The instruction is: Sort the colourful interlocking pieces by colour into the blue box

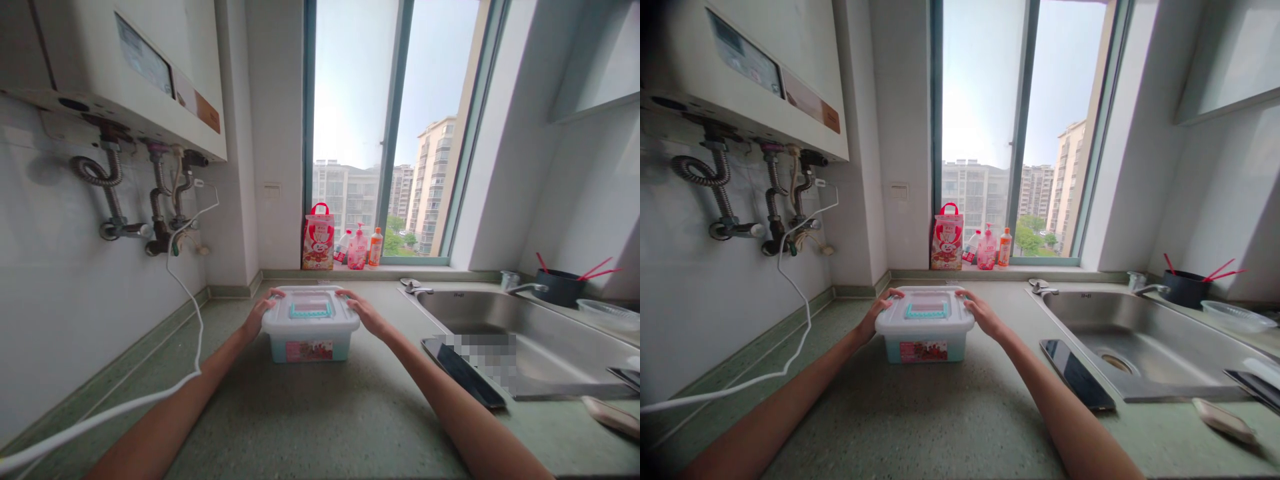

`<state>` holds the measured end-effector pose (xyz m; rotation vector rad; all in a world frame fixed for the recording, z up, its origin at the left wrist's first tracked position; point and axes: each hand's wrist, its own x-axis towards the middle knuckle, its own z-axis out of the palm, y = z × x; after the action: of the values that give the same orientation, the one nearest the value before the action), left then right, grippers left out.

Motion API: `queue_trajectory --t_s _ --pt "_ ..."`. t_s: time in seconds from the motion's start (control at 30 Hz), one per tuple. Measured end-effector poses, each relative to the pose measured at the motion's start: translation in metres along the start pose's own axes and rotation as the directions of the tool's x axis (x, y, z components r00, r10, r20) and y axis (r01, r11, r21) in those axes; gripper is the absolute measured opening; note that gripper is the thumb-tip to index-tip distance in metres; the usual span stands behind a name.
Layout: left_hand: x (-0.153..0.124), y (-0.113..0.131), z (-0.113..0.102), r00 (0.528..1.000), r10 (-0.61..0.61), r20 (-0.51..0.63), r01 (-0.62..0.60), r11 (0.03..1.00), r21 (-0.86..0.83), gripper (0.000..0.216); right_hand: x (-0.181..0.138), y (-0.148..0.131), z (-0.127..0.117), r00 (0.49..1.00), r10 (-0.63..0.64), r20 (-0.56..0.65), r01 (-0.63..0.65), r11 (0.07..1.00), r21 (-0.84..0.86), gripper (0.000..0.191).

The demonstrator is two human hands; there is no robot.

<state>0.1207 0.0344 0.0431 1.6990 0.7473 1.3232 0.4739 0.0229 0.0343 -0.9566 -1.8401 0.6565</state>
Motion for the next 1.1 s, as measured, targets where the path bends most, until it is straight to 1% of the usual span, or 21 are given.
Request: queue_trajectory --t_s 0.1,0.23,0.3,0.37,0.6,0.77,0.87,0.97,1.03,1.1 --pt "0.002 -0.002 -0.003 1.0 0.006 0.019 -0.007 1.0 0.018 0.034 -0.001 -0.004 -0.007 0.999 -0.026 0.035 0.031 0.988 -0.15 0.055" --pt "0.004 -0.001 -0.006 0.999 0.006 0.045 -0.008 0.999 0.053 0.036 -0.002 -0.014 -0.018 0.997 -0.046 0.064 0.066 0.931 -0.359 0.055" --pt "0.005 -0.001 -0.007 0.998 0.01 0.057 -0.013 0.998 0.057 0.036 -0.002 -0.019 -0.022 0.998 -0.036 0.058 0.057 0.903 -0.425 0.053" --pt "0.006 -0.002 -0.007 0.998 0.01 0.065 -0.013 0.999 0.044 0.036 -0.002 -0.023 -0.023 0.998 -0.028 0.049 0.047 0.892 -0.45 0.053" --pt "0.007 -0.004 -0.007 0.997 0.017 0.079 -0.021 0.999 0.05 0.038 -0.002 -0.027 -0.018 0.999 -0.015 0.044 0.029 0.941 -0.338 0.053" --pt "0.006 0.003 -0.007 0.995 -0.014 0.102 0.006 0.997 0.073 0.038 -0.002 -0.028 -0.019 0.999 0.009 0.04 0.005 0.948 -0.319 0.055" --pt "0.006 0.004 -0.008 0.994 -0.011 0.111 0.003 0.998 0.07 0.037 -0.002 -0.024 -0.022 0.999 0.012 0.04 0.0 0.953 -0.303 0.055" --pt "0.007 0.002 -0.008 0.994 0.015 0.107 -0.019 0.999 0.036 0.036 -0.003 -0.017 -0.023 0.997 0.052 0.062 -0.038 0.976 -0.213 0.056" --pt "0.007 0.0 -0.008 0.995 0.02 0.094 -0.021 1.0 0.015 0.037 -0.006 -0.011 -0.019 0.991 0.11 0.081 -0.099 0.987 -0.126 0.062" --pt "0.007 -0.002 -0.006 0.997 0.008 0.077 -0.008 1.0 0.001 0.037 -0.01 -0.005 -0.011 0.984 0.151 0.097 -0.145 0.987 -0.071 0.074"
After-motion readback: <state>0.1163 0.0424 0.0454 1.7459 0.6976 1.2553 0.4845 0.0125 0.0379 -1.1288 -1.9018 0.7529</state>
